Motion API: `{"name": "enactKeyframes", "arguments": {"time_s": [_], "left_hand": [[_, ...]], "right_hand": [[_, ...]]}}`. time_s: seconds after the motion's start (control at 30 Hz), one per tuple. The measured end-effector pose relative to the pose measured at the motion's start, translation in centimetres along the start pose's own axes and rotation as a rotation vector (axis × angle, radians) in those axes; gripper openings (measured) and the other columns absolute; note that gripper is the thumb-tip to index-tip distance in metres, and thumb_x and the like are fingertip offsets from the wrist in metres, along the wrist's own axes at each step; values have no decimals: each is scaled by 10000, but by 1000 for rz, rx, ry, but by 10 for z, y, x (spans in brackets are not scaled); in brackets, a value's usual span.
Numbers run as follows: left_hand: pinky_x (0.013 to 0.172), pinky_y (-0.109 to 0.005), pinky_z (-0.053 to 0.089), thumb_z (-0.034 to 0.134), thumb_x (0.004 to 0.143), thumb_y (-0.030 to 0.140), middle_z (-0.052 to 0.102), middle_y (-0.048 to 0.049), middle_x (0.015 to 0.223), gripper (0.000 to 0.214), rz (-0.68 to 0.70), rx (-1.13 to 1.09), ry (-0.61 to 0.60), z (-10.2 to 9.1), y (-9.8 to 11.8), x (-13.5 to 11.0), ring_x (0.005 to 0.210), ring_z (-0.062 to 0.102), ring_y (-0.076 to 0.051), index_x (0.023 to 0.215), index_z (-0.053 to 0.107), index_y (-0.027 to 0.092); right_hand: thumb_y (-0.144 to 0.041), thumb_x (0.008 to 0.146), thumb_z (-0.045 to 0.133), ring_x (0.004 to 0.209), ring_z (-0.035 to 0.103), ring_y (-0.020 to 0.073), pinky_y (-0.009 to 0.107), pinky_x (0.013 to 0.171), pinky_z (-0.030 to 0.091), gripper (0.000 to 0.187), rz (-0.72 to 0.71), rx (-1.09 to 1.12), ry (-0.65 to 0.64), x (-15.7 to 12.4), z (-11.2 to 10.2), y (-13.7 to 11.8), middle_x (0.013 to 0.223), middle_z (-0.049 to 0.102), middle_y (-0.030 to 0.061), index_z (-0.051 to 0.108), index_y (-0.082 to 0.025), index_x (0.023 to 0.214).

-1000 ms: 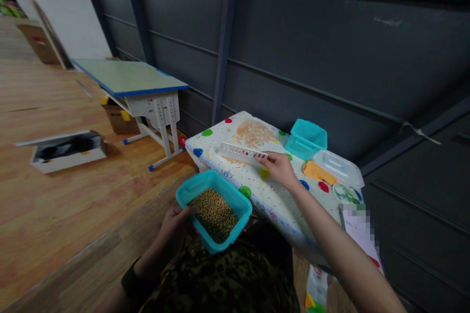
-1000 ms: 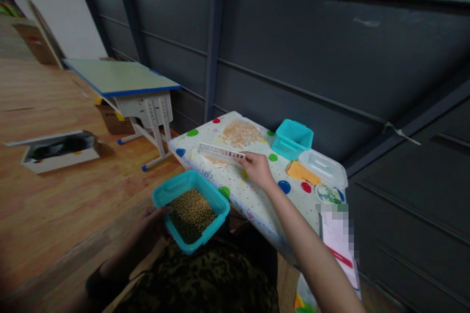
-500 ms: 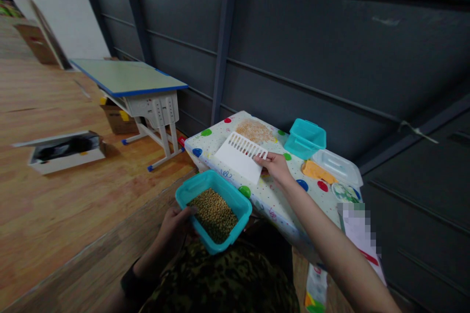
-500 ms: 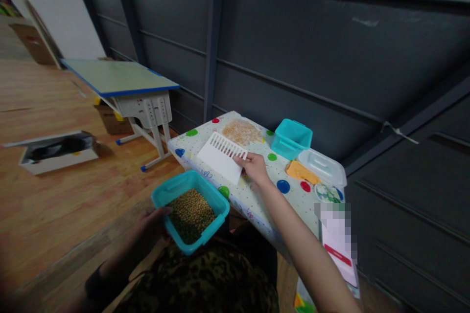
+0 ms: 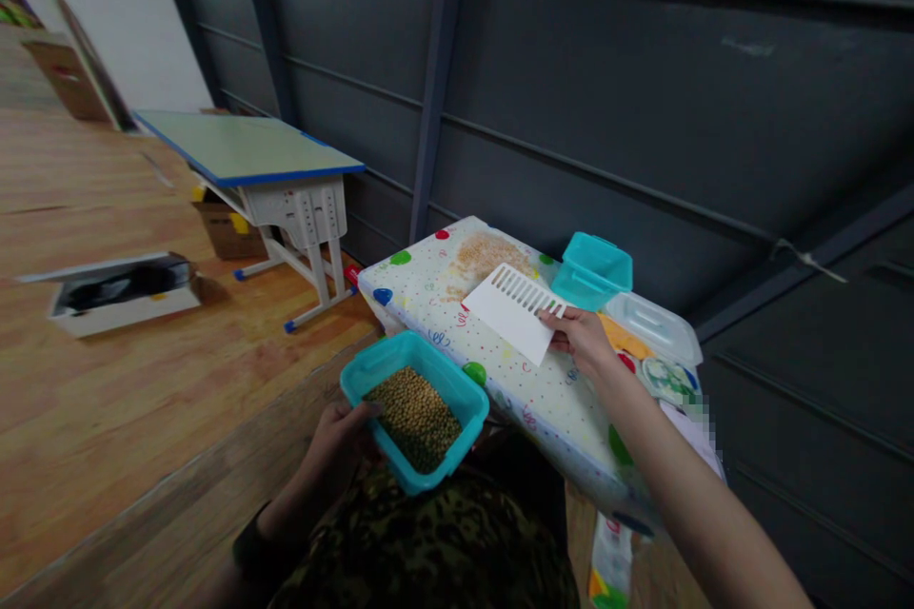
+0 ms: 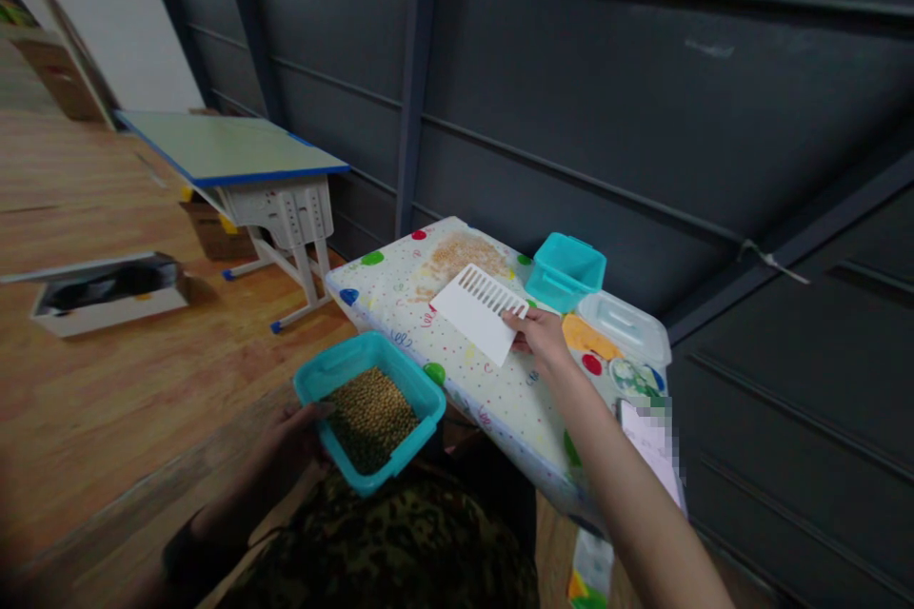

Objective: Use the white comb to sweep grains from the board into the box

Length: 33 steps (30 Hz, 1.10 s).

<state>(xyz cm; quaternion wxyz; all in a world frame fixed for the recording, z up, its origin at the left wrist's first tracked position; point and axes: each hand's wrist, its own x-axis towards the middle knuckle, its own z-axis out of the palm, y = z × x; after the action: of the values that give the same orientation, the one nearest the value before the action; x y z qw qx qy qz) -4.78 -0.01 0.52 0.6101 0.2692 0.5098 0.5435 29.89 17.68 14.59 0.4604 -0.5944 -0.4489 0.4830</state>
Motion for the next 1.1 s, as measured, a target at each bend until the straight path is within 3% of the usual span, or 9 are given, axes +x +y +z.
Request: {"name": "enactKeyframes", "arguments": {"time_s": [0.13, 0.23, 0.5, 0.6, 0.9, 1.1], "left_hand": [[400, -319, 522, 972, 721, 513, 639, -36, 410, 454, -6, -23, -6, -4, 0, 0, 364, 584, -192, 478, 692, 252], [399, -310, 518, 996, 699, 502, 640, -35, 403, 461, -32, -14, -12, -4, 2, -1, 365, 588, -190, 458, 699, 245], [428, -292, 541, 990, 700, 459, 677, -41, 429, 456, -25, -8, 31, 1, 14, -9, 393, 626, -184, 438, 690, 237], [402, -303, 531, 989, 651, 485, 665, -42, 413, 469, -39, -3, 50, 1, 13, -8, 360, 600, -185, 417, 662, 243], [426, -285, 517, 996, 657, 435, 661, -20, 428, 404, -26, -41, 55, 8, 17, -15, 389, 612, -175, 462, 707, 230], [409, -274, 476, 1007, 646, 447, 632, -24, 403, 434, -43, -46, 46, 5, 14, -10, 376, 567, -159, 439, 685, 242]], "right_hand": [[-156, 744, 983, 638, 805, 225, 285, 549, 620, 176, 19, 70, 63, 3, -14, -7, 872, 906, 97, 834, -194, 831], [-109, 783, 940, 634, 803, 204, 264, 541, 623, 152, 42, 106, 67, 4, -9, -13, 886, 910, 85, 837, -195, 856], [-117, 880, 911, 688, 842, 223, 262, 573, 684, 120, 126, 139, -146, 0, 66, -6, 834, 894, 85, 811, -183, 882], [-80, 894, 885, 678, 842, 226, 265, 566, 690, 135, 175, 132, -142, 0, 77, -1, 817, 885, 94, 792, -175, 873], [-48, 894, 872, 628, 811, 198, 268, 557, 693, 164, 167, 88, 55, 18, 31, 0, 843, 891, 80, 779, -168, 957], [-110, 849, 909, 644, 809, 204, 275, 577, 671, 153, 84, 90, 41, 29, -5, -14, 847, 891, 70, 795, -195, 904]]}}
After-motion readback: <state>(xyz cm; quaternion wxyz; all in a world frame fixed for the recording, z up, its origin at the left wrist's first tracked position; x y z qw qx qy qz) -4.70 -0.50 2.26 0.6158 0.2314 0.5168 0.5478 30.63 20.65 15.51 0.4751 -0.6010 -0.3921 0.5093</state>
